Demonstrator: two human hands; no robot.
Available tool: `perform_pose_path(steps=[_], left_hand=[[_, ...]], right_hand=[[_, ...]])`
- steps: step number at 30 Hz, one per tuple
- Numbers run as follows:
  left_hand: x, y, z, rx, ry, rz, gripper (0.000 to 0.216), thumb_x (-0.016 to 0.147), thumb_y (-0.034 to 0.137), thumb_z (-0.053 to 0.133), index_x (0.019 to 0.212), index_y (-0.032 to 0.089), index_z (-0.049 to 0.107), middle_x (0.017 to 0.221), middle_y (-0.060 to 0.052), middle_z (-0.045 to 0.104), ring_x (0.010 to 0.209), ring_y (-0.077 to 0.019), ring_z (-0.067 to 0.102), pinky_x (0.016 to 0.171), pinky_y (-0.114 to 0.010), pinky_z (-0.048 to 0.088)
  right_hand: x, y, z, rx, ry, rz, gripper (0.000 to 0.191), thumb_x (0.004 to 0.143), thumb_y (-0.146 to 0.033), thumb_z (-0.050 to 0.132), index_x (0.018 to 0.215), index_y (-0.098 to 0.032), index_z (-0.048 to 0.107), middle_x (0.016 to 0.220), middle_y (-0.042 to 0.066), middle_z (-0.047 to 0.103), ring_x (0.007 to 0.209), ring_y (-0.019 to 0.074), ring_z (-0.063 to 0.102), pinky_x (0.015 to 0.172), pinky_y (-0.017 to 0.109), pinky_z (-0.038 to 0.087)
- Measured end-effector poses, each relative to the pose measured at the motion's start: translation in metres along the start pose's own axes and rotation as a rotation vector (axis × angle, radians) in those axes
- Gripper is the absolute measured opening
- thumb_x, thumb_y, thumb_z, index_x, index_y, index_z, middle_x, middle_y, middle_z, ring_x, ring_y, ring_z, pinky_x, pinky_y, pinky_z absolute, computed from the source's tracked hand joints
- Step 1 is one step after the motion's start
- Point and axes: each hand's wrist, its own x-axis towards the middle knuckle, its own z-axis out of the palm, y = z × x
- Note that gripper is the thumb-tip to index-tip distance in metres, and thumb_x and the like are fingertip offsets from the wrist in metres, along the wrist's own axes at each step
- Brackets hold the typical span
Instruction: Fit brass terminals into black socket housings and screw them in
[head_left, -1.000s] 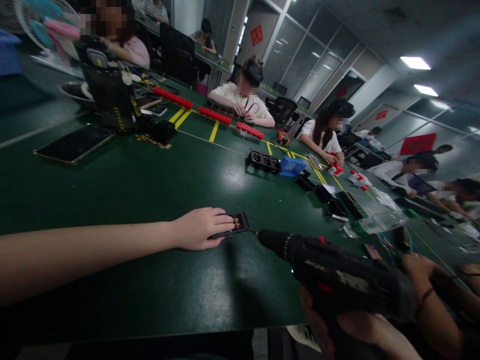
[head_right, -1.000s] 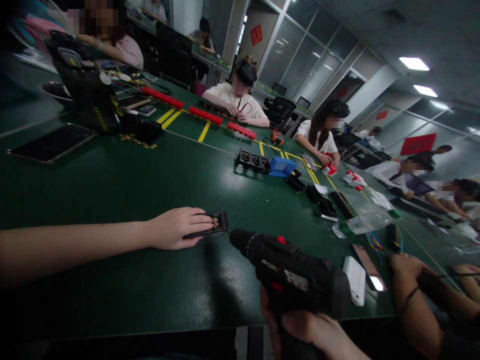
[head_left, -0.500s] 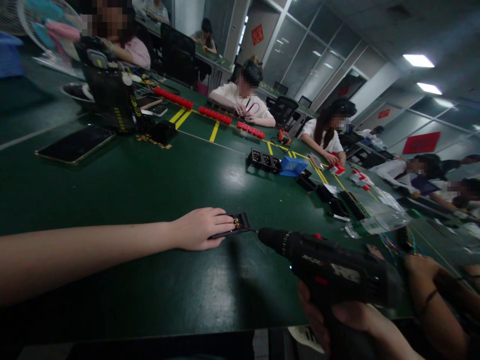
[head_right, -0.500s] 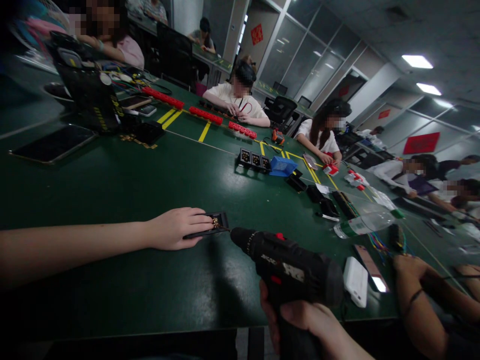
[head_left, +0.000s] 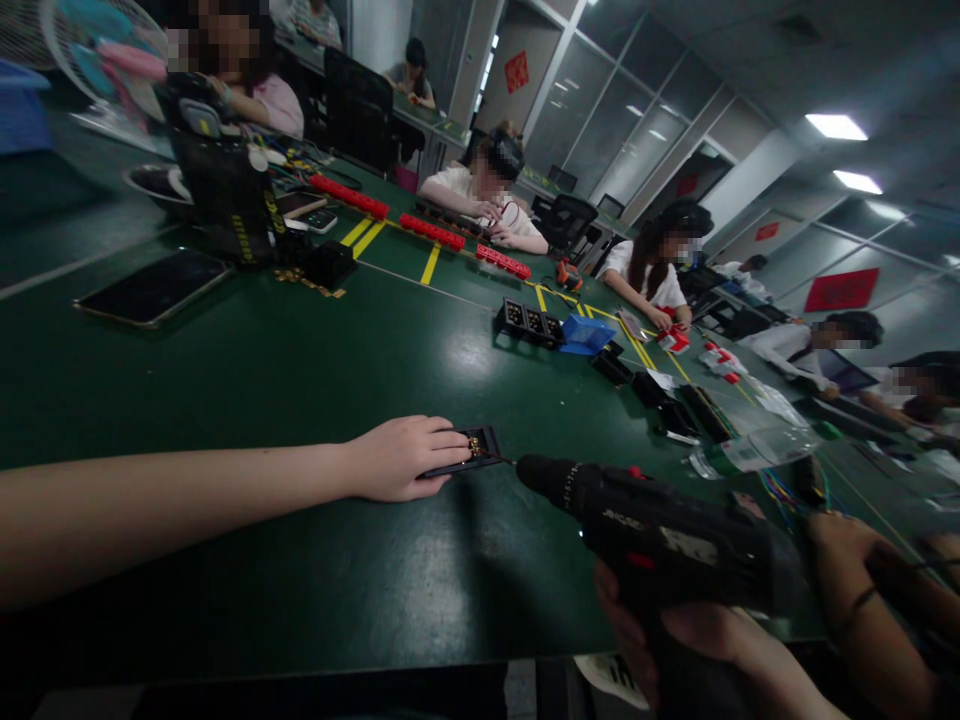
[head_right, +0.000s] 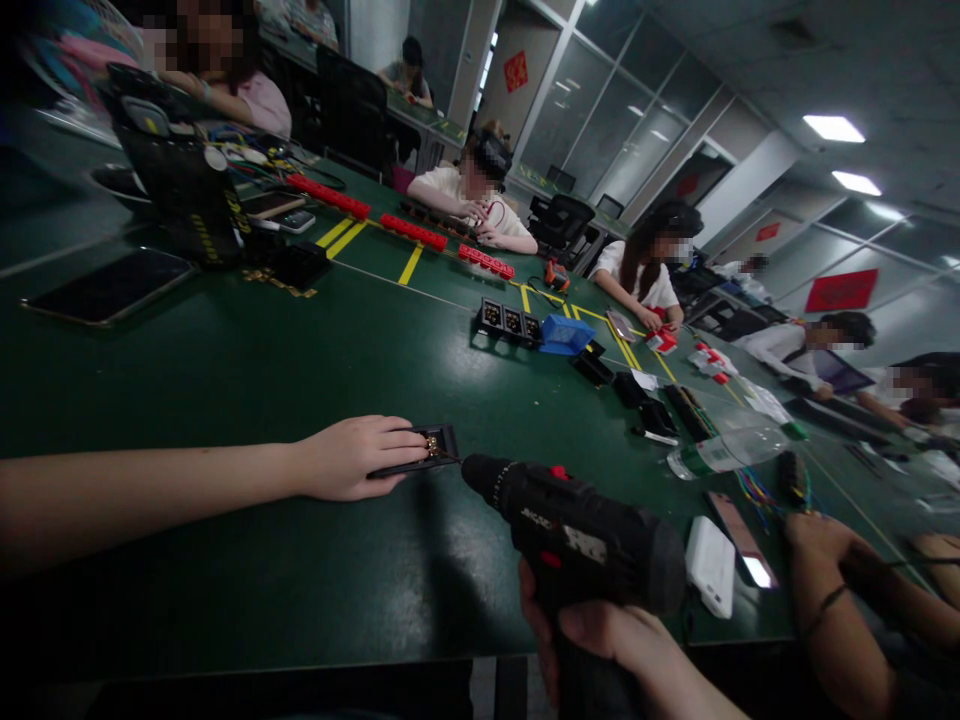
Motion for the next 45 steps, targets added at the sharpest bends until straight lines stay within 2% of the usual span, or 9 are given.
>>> perform_pose_path(steps=[9,21,29,33,36,38,40,42,45], left_hand=[[-0.001,-0.001,0.002,0.008,0.027,0.016,0.041,0.092,0.025,0.060,0.131,0.015,0.059,0.128,-0.011,0.066,0.118,-0.0293,0.059,0.095,-0.044,0.054],[-0.001,-0.001,0.002,-0.004,0.022,0.005,0.042,0.091,0.025,0.061,0.132,0.017,0.059,0.129,-0.010,0.066,0.119,-0.0287,0.058,0.097,-0.044,0.053],[-0.001,0.000,-0.001,-0.009,0.026,0.011,0.043,0.091,0.024,0.060,0.134,0.017,0.057,0.129,-0.011,0.066,0.118,-0.0285,0.059,0.095,-0.043,0.053],[-0.001,0.000,0.001,-0.001,0.024,0.009,0.041,0.093,0.025,0.059,0.133,0.017,0.058,0.129,-0.011,0.066,0.117,-0.0287,0.059,0.094,-0.043,0.053],[-0.001,-0.001,0.001,-0.008,0.020,0.006,0.042,0.092,0.025,0.059,0.133,0.016,0.057,0.128,-0.011,0.066,0.117,-0.0284,0.059,0.094,-0.042,0.053],[-0.001,-0.001,0.002,-0.008,0.019,0.003,0.042,0.093,0.025,0.057,0.133,0.016,0.057,0.128,-0.012,0.066,0.117,-0.0287,0.059,0.094,-0.043,0.053],[-0.001,-0.001,0.002,-0.004,0.016,0.004,0.040,0.094,0.026,0.056,0.132,0.015,0.058,0.128,-0.012,0.066,0.117,-0.0291,0.059,0.095,-0.044,0.053],[-0.001,0.000,0.001,-0.001,0.013,0.004,0.038,0.095,0.027,0.054,0.131,0.015,0.059,0.128,-0.011,0.066,0.118,-0.0294,0.058,0.096,-0.044,0.053],[-0.001,0.001,0.000,0.010,0.001,0.001,0.038,0.095,0.028,0.054,0.131,0.016,0.059,0.130,-0.010,0.065,0.119,-0.0294,0.058,0.096,-0.044,0.054]], right_hand=[[-0.001,0.002,-0.001,-0.023,0.013,-0.033,0.052,0.070,-0.055,0.079,0.101,-0.017,0.062,0.077,0.003,0.061,0.055,0.0137,0.058,0.057,0.030,0.052],[-0.007,0.000,0.009,0.036,0.070,-0.043,0.049,0.071,-0.051,0.078,0.104,-0.016,0.064,0.077,0.002,0.060,0.062,0.0140,0.059,0.056,0.026,0.050],[-0.011,0.006,-0.001,-0.009,0.043,0.001,0.051,0.067,-0.056,0.080,0.099,-0.019,0.064,0.077,0.003,0.062,0.059,0.0164,0.062,0.057,0.031,0.052],[-0.017,0.008,-0.005,-0.052,0.061,-0.070,0.055,0.064,-0.060,0.080,0.099,-0.019,0.066,0.072,0.003,0.061,0.057,0.0172,0.060,0.053,0.031,0.052],[-0.013,0.007,-0.017,-0.227,0.261,-0.174,0.056,0.069,-0.058,0.077,0.108,-0.019,0.067,0.084,0.008,0.068,0.067,0.0209,0.064,0.060,0.034,0.055],[0.000,0.004,-0.032,-0.443,0.419,-0.250,0.050,0.074,-0.053,0.076,0.110,-0.019,0.067,0.098,0.011,0.071,0.082,0.0241,0.067,0.073,0.036,0.056],[0.023,0.000,-0.050,-0.715,0.504,-0.351,0.047,0.071,-0.047,0.077,0.107,-0.019,0.067,0.101,0.010,0.072,0.092,0.0263,0.066,0.081,0.036,0.054],[0.051,-0.005,-0.068,-0.944,0.517,-0.380,0.046,0.069,-0.040,0.077,0.107,-0.018,0.065,0.097,0.007,0.071,0.088,0.0248,0.065,0.076,0.032,0.052],[0.089,-0.012,-0.097,-1.196,0.590,-0.299,0.041,0.071,-0.040,0.073,0.104,-0.017,0.065,0.087,0.005,0.070,0.073,0.0205,0.062,0.062,0.028,0.045]])
